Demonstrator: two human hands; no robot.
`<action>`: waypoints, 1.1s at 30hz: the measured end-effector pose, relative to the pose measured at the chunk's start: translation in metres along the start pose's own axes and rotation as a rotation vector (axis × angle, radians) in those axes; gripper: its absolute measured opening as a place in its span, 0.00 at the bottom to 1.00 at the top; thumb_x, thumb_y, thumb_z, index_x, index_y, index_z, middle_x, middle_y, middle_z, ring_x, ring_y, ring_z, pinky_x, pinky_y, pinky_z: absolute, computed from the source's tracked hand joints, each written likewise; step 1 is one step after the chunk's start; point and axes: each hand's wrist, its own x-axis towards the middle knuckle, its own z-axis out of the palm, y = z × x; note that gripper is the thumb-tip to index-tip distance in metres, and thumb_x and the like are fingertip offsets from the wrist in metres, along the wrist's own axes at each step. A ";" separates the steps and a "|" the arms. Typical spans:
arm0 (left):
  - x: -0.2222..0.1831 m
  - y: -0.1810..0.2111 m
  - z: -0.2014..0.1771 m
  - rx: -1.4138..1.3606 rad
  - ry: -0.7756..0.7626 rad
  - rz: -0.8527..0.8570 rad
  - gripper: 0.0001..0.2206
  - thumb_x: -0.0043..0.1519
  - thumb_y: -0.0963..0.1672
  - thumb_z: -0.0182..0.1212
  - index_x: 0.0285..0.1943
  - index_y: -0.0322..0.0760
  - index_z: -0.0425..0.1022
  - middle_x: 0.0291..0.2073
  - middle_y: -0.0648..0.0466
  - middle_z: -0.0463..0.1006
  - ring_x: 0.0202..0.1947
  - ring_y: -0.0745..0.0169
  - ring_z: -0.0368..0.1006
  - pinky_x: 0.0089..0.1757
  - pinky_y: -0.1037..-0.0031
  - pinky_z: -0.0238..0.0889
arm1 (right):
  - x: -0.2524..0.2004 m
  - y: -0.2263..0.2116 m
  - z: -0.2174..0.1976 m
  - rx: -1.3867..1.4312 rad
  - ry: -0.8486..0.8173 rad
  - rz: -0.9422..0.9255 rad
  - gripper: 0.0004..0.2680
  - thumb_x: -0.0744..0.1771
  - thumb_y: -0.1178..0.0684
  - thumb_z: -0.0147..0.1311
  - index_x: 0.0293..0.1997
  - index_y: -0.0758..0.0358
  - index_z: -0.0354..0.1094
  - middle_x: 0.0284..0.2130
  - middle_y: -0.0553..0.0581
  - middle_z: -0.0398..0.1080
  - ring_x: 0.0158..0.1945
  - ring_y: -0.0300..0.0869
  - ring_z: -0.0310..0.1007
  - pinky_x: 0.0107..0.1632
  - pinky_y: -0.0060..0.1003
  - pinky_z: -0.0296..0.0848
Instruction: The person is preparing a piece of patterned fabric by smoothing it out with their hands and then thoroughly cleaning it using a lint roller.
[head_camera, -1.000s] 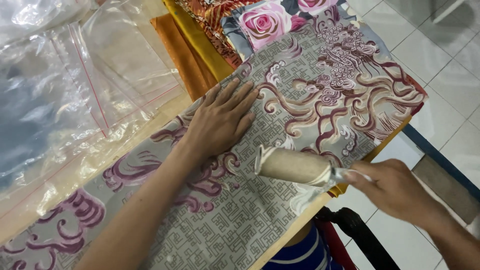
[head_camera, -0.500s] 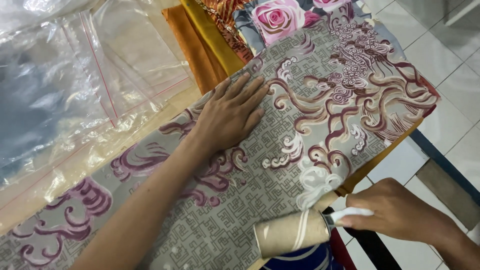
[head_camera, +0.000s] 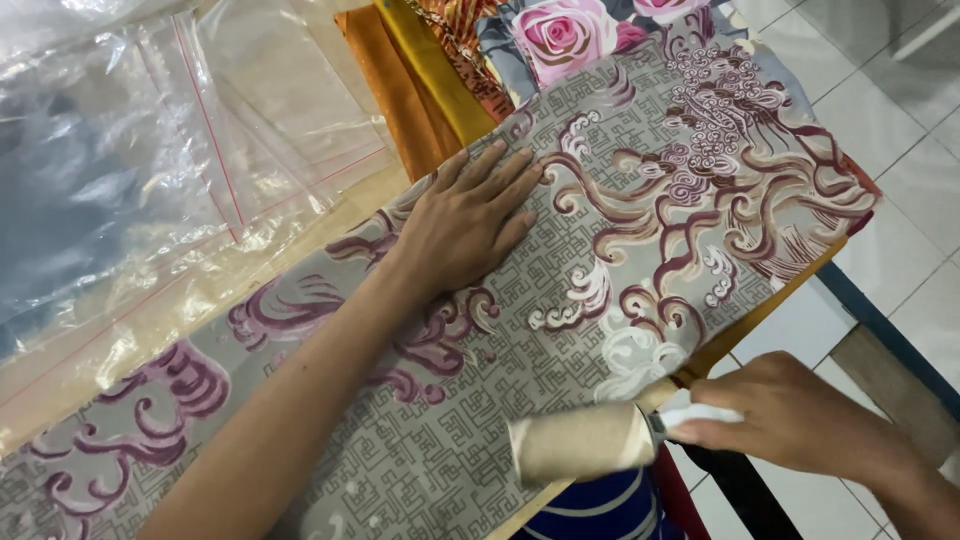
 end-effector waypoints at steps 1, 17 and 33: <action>0.000 0.000 -0.001 0.004 0.007 0.005 0.26 0.73 0.54 0.34 0.77 0.42 0.56 0.73 0.51 0.60 0.74 0.47 0.51 0.68 0.51 0.40 | -0.004 0.005 0.000 0.029 0.011 -0.003 0.16 0.61 0.28 0.66 0.20 0.44 0.73 0.11 0.45 0.69 0.17 0.32 0.70 0.29 0.34 0.62; 0.001 0.000 -0.003 0.001 0.005 0.019 0.25 0.73 0.54 0.35 0.77 0.43 0.56 0.73 0.51 0.61 0.74 0.47 0.52 0.67 0.51 0.42 | 0.013 0.085 -0.037 0.309 0.028 0.104 0.16 0.65 0.45 0.65 0.16 0.63 0.75 0.13 0.49 0.59 0.18 0.34 0.56 0.26 0.35 0.54; 0.002 0.000 -0.005 -0.008 -0.023 0.005 0.26 0.73 0.54 0.34 0.77 0.43 0.55 0.74 0.51 0.60 0.74 0.47 0.50 0.68 0.50 0.39 | 0.026 0.075 -0.066 0.335 -0.052 0.153 0.14 0.62 0.46 0.68 0.17 0.66 0.89 0.10 0.48 0.69 0.18 0.33 0.59 0.27 0.31 0.57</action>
